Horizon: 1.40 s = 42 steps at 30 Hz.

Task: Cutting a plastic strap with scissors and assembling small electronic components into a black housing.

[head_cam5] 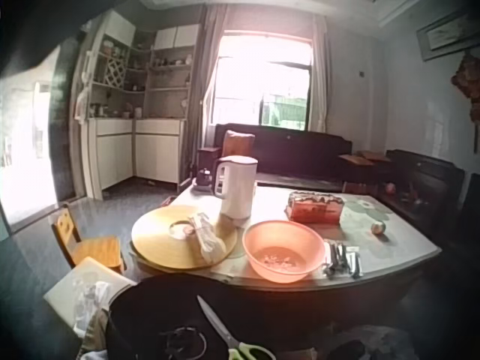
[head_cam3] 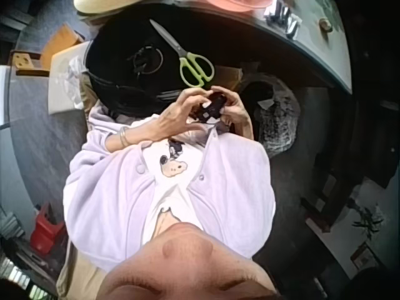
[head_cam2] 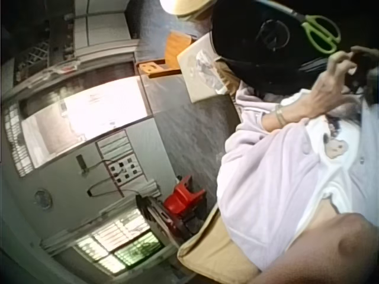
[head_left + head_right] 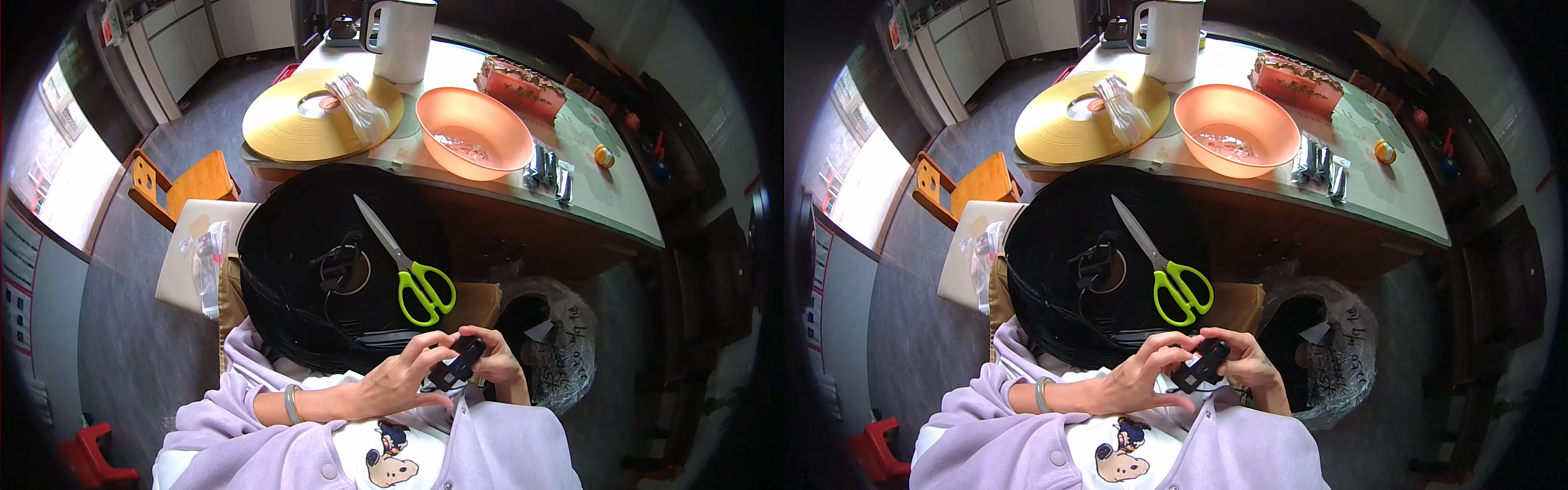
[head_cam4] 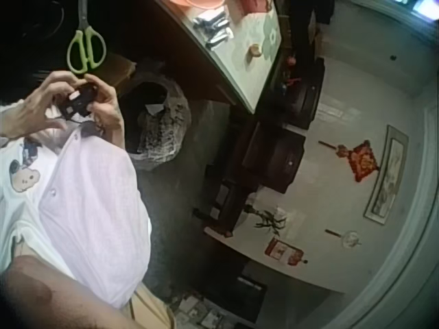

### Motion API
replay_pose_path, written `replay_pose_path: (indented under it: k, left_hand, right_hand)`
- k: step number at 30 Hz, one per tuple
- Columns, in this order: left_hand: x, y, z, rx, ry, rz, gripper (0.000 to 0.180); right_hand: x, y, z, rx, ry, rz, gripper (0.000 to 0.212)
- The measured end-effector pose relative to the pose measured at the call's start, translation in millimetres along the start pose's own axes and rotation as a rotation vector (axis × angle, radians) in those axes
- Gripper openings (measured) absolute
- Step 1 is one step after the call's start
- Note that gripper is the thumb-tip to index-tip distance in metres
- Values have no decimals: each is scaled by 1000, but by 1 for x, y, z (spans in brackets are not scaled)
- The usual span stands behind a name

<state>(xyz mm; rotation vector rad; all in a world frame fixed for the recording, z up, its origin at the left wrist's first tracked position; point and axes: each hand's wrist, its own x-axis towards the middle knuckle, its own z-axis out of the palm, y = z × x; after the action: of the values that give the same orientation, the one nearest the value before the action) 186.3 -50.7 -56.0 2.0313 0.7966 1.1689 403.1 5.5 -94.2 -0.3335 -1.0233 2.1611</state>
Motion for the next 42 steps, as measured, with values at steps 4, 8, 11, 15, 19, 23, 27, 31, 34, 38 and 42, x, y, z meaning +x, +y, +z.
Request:
replay_pose_path:
  k: [4, 8, 11, 15, 19, 23, 27, 31, 34, 38, 42]
  left_hand:
    - [4, 4, -4, -7, 17, 45, 71]
    - [3, 5, -5, 25, 29, 18, 66]
    - [2, 6, -5, 43, 22, -13, 64]
    - [3, 8, -6, 43, 2, -47, 65]
    - [4, 8, -7, 48, 4, -46, 64]
    - [3, 7, -6, 54, 1, -46, 63]
    - [1, 6, -5, 57, -8, -63, 62]
    - [2, 5, -4, 63, -16, -60, 62]
    - [2, 4, -4, 72, -26, -53, 61]
    - [2, 5, -4, 65, -16, -61, 61]
    - [1, 3, -3, 73, -18, -58, 61]
  right_hand:
    - [7, -3, 3, 133, -11, 45, 62]
    - [9, -3, -2, 221, -91, 63, 67]
    - [11, 2, -11, 289, -139, 85, 69]
    - [15, 11, -24, 478, -216, 96, 70]
    - [17, 19, -26, 537, -188, 134, 67]
    - [16, 24, -28, 566, -197, 118, 66]
    - [12, 22, -30, 433, -152, 148, 59]
    - [12, 21, -30, 409, -152, 147, 60]
    - [12, 20, -30, 419, -155, 142, 60]
    - [13, 22, -31, 414, -147, 136, 61]
    - [14, 20, -26, 350, -106, 125, 63]
